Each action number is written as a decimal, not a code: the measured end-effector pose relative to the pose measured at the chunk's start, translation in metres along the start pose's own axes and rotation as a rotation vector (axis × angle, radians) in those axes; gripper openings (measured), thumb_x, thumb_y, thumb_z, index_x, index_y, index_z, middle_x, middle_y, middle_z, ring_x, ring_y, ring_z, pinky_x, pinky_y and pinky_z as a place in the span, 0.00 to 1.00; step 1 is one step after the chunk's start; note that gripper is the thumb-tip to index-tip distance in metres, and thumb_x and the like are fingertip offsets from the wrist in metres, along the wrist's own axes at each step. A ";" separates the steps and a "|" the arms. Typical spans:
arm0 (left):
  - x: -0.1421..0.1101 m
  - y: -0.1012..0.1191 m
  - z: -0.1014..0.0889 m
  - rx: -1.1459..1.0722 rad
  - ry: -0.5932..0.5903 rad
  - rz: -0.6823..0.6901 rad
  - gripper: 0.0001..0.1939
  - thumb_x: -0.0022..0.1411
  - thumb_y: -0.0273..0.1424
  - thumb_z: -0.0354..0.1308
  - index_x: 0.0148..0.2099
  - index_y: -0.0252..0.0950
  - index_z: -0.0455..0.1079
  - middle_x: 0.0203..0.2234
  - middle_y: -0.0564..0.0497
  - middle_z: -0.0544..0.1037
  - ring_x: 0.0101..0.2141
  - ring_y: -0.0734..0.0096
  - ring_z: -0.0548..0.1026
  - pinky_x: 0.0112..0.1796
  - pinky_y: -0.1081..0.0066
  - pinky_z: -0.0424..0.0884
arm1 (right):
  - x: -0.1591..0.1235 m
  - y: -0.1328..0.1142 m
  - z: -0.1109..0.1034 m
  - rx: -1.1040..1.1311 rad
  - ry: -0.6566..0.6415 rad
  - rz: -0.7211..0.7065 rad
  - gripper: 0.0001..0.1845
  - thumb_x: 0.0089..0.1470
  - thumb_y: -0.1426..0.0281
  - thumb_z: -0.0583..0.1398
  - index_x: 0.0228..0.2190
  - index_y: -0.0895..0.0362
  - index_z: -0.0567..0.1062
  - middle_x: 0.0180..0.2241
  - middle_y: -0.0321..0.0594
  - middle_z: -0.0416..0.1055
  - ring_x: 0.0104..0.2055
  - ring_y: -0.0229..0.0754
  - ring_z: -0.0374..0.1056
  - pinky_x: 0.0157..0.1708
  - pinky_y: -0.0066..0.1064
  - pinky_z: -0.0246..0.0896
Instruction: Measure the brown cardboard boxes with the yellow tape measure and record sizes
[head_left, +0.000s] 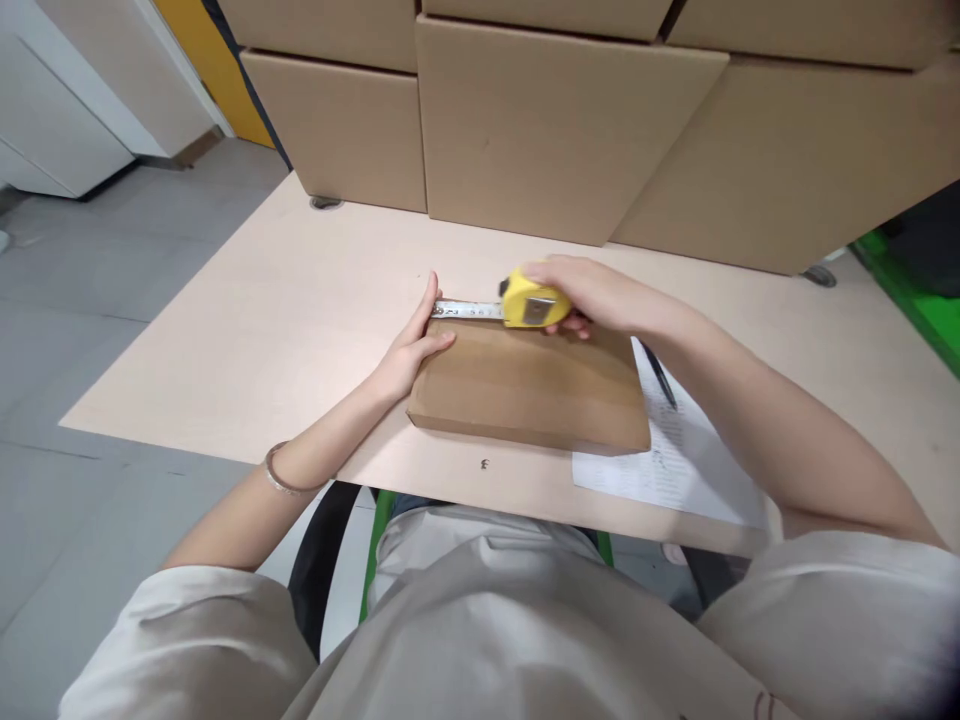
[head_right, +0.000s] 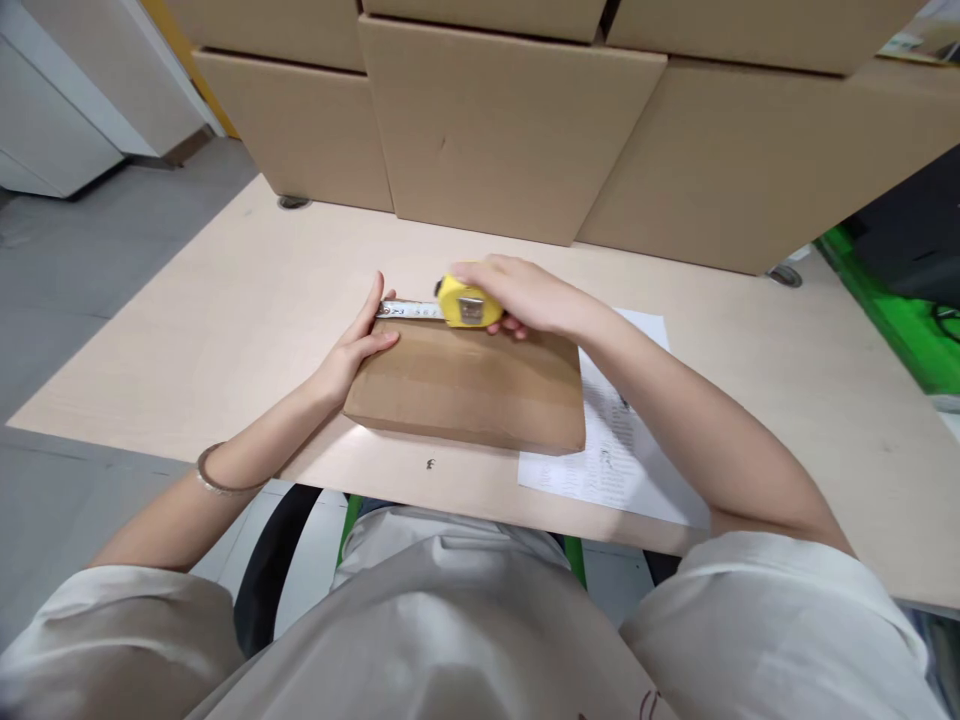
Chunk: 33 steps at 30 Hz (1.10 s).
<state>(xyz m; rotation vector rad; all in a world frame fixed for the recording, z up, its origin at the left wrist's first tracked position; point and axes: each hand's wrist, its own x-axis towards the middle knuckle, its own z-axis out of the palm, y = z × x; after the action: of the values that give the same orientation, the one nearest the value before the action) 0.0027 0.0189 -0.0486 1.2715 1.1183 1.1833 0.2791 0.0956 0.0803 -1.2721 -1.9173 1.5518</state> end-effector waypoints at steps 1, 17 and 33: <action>0.000 -0.001 -0.001 0.003 -0.004 -0.001 0.59 0.64 0.44 0.74 0.90 0.53 0.51 0.88 0.48 0.56 0.87 0.34 0.46 0.84 0.35 0.40 | -0.013 0.008 -0.014 -0.053 0.068 0.003 0.27 0.67 0.42 0.69 0.31 0.52 0.77 0.22 0.39 0.73 0.19 0.39 0.58 0.18 0.32 0.50; 0.001 0.006 -0.014 0.118 -0.037 -0.037 0.62 0.70 0.46 0.74 0.92 0.55 0.42 0.90 0.48 0.47 0.88 0.38 0.37 0.84 0.37 0.41 | -0.082 0.087 -0.075 0.012 0.344 0.045 0.19 0.63 0.54 0.59 0.26 0.51 0.75 0.18 0.35 0.65 0.19 0.38 0.51 0.25 0.37 0.45; 0.003 -0.007 -0.014 0.070 -0.015 -0.020 0.68 0.64 0.51 0.78 0.91 0.59 0.39 0.89 0.44 0.54 0.87 0.32 0.47 0.81 0.33 0.53 | -0.080 0.052 -0.068 -0.070 0.269 -0.083 0.23 0.68 0.49 0.61 0.29 0.52 0.78 0.26 0.43 0.75 0.23 0.41 0.58 0.23 0.36 0.48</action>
<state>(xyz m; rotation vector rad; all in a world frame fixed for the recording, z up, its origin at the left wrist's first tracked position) -0.0106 0.0235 -0.0553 1.3173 1.1675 1.1270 0.3934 0.0693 0.0748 -1.3367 -1.8397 1.2136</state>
